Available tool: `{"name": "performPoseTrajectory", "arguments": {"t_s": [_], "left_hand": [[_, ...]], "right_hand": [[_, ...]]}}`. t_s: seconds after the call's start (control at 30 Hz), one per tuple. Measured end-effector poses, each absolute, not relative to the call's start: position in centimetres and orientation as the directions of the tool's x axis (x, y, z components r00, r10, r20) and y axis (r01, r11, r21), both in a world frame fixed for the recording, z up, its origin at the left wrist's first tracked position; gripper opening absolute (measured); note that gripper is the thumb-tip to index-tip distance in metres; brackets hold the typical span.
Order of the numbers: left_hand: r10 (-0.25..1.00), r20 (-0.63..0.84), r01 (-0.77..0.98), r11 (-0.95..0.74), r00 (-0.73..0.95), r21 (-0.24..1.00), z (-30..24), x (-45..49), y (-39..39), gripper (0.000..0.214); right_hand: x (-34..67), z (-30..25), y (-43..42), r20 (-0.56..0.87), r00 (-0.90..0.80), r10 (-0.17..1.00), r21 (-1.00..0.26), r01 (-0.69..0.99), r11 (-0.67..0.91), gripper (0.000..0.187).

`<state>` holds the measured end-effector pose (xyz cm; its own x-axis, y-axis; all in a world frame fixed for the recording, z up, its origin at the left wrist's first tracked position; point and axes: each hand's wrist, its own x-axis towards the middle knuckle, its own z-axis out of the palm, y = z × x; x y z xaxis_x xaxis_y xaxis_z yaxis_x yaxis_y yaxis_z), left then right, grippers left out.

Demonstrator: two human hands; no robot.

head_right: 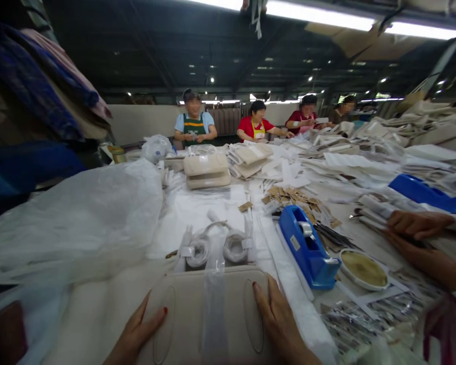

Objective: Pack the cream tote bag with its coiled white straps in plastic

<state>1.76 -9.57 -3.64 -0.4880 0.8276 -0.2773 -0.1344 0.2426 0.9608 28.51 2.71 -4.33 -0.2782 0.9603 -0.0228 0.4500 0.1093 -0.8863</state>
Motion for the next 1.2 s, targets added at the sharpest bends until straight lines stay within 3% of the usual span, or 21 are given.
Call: {"name": "performPoseTrajectory", "arguments": {"t_s": [0.1,0.17,0.5,0.63,0.77,0.8,0.87,0.97,1.07,1.13,1.2], "left_hand": [[0.795,-0.450,-0.411,0.281,-0.407,0.868,-2.5,4.2,-9.3,0.072],[0.789,-0.463,-0.433,0.281,-0.404,0.856,-2.0,4.8,-9.2,0.065],[0.768,-0.277,-0.155,0.230,-0.578,0.961,-3.7,4.2,-9.5,0.060],[0.765,-0.234,-0.069,0.242,-0.600,0.968,-3.8,4.0,-9.8,0.059],[0.787,-0.121,0.109,0.233,-0.605,0.966,-3.7,3.5,-9.8,0.052],[0.799,-0.100,0.138,0.223,-0.592,0.965,-3.6,3.4,-9.8,0.050],[0.824,-0.087,0.150,0.204,-0.560,0.968,-3.4,3.3,-9.7,0.047],[0.843,-0.102,0.106,0.184,-0.528,0.977,-3.0,3.3,-9.6,0.050],[0.870,-0.178,-0.022,0.189,-0.460,0.982,-2.6,2.9,-9.3,0.052],[0.876,-0.229,-0.085,0.214,-0.424,0.973,-2.5,2.5,-9.0,0.051],[0.846,-0.248,-0.082,0.238,-0.471,0.968,-2.6,2.1,-8.5,0.053]], "right_hand": [[28.2,-4.2,2.4,-0.018,-0.251,0.968,-0.893,0.439,0.098,0.053],[28.4,-4.2,2.5,-0.046,-0.247,0.968,-0.892,0.447,0.072,0.052],[29.2,-6.1,3.2,-0.116,-0.231,0.966,-0.858,0.513,0.019,0.055],[29.2,-5.5,3.0,0.035,-0.148,0.988,-0.842,0.528,0.109,0.051],[29.4,-4.8,3.5,-0.098,-0.166,0.981,-0.848,0.530,0.005,0.055],[29.4,-4.5,3.7,-0.065,-0.148,0.987,-0.837,0.547,0.027,0.059],[29.1,-4.0,4.0,0.177,-0.133,0.975,-0.761,0.610,0.221,0.061],[27.1,-2.8,3.8,0.524,-0.335,0.783,-0.506,0.617,0.603,0.044],[23.3,-1.5,3.1,0.566,-0.624,0.539,-0.304,0.450,0.840,0.030],[20.5,-1.0,2.6,0.535,-0.740,0.409,-0.195,0.363,0.911,0.025],[18.1,-0.9,2.4,0.514,-0.781,0.354,-0.099,0.355,0.929,0.018]]}}
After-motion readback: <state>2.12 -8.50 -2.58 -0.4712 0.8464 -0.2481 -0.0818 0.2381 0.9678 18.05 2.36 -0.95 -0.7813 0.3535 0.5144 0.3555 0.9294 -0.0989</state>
